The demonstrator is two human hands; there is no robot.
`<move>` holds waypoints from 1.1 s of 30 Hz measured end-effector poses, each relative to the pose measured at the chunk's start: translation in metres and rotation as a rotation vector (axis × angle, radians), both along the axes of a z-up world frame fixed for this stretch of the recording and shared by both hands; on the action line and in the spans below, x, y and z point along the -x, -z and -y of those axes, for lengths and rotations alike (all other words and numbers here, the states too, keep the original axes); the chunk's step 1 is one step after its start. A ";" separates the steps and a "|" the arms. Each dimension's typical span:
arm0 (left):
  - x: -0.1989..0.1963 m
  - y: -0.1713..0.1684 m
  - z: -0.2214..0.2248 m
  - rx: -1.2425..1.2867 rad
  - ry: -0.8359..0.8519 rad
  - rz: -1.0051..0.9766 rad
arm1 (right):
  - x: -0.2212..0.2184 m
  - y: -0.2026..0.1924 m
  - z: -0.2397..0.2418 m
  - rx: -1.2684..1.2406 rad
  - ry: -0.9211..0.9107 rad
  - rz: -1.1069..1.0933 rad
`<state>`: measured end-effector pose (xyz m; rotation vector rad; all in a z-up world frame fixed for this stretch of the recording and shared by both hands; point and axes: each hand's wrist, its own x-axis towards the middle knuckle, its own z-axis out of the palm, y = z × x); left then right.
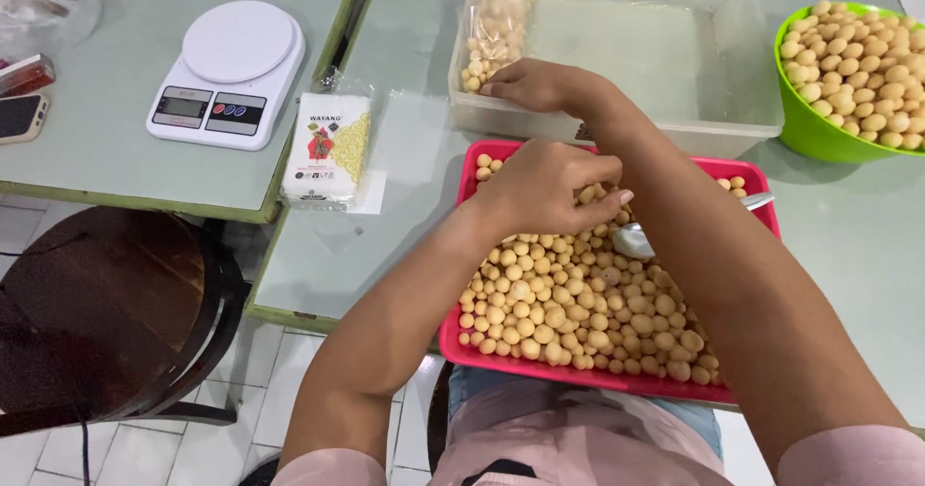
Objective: The person scoops small round snacks from a red tray into clear plastic bags using a metal spoon. They seal each bag and place it into a clear plastic container. The process is repeated multiple times.
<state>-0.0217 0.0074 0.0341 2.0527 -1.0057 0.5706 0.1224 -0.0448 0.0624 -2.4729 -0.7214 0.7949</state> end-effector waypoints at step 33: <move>0.002 -0.002 -0.001 -0.003 -0.009 -0.006 | -0.007 -0.011 0.028 -0.287 0.062 -0.029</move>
